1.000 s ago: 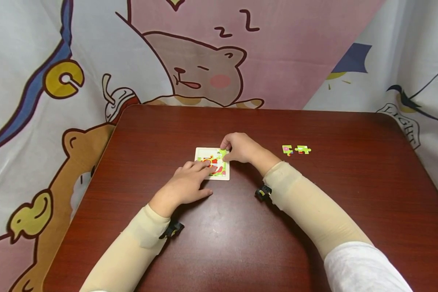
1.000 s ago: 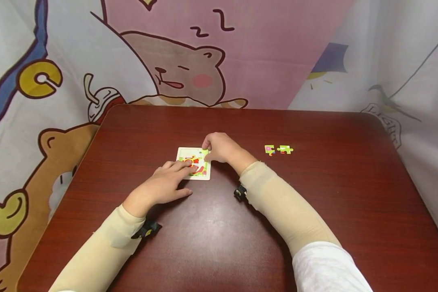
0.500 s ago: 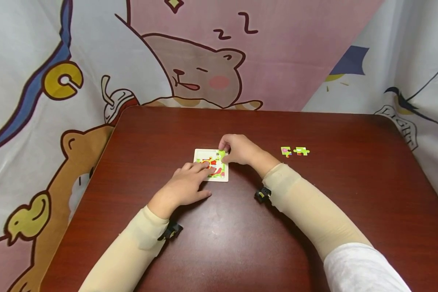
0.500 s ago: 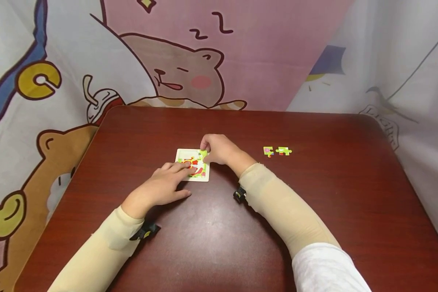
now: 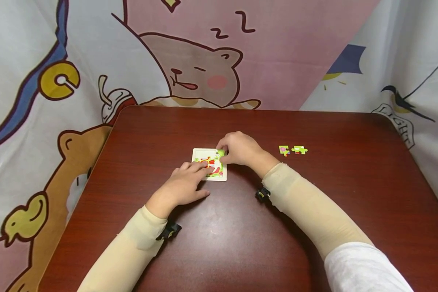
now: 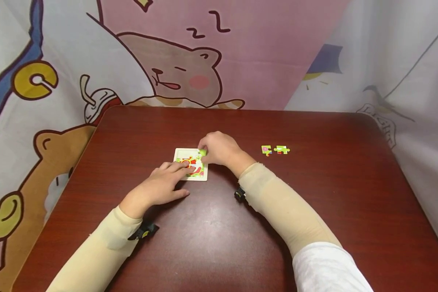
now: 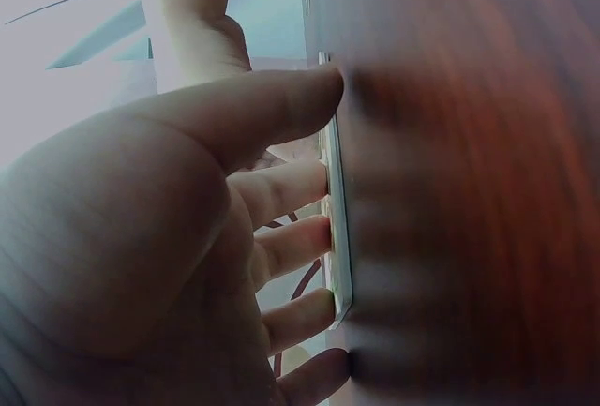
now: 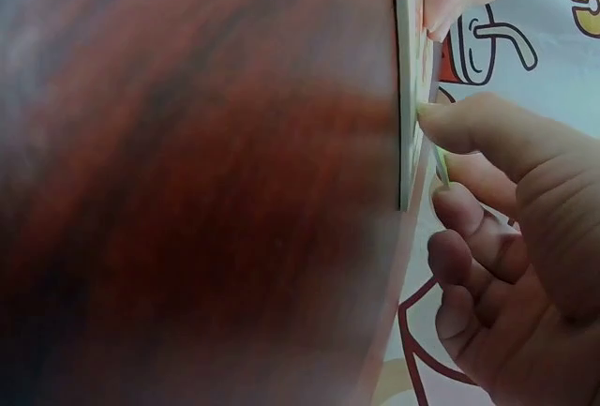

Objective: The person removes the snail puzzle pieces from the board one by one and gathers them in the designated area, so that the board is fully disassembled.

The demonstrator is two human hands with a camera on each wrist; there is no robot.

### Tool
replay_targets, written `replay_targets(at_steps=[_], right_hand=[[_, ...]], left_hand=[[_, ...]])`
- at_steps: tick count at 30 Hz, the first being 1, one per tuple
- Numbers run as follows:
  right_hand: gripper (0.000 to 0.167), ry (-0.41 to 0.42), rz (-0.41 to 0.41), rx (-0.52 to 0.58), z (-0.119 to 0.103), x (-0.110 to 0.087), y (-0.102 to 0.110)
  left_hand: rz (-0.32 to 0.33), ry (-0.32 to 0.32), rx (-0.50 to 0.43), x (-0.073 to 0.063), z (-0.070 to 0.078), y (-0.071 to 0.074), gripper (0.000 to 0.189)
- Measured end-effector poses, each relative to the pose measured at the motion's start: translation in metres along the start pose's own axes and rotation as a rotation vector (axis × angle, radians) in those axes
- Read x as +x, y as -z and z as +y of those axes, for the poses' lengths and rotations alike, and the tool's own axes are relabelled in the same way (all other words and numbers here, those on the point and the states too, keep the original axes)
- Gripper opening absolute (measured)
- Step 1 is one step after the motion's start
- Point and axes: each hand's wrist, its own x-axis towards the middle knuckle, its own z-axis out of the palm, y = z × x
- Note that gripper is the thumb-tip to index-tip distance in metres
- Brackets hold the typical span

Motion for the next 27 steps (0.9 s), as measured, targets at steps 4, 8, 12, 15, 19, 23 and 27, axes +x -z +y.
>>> replay_targets(at_steps=[4, 8, 12, 15, 19, 23, 27], right_hand=[[0.032, -0.012, 0.021, -0.025, 0.003, -0.004, 0.001], [0.031, -0.019, 0.043, -0.024, 0.010, -0.009, 0.003], [0.031, -0.023, 0.057, -0.010, 0.020, -0.018, 0.011], [0.031, -0.028, 0.079, 0.004, 0.032, -0.029, 0.020], [0.029, -0.040, 0.123, 0.020, 0.058, -0.051, 0.031], [0.026, -0.065, 0.147, 0.023, 0.092, -0.080, 0.044], [0.025, -0.082, 0.156, 0.038, 0.126, -0.108, 0.057]], left_hand=[[-0.004, -0.008, -0.008, 0.001, 0.004, 0.003, 0.071], [-0.008, -0.011, -0.008, 0.002, 0.008, 0.003, 0.070], [0.002, -0.021, -0.010, 0.003, 0.009, 0.002, 0.071], [0.004, -0.025, -0.018, 0.005, 0.009, 0.001, 0.071], [-0.001, -0.023, -0.014, 0.004, 0.009, 0.001, 0.071], [-0.001, -0.022, -0.009, 0.002, 0.008, 0.003, 0.071], [0.009, -0.013, -0.008, -0.002, 0.004, 0.004, 0.071]])
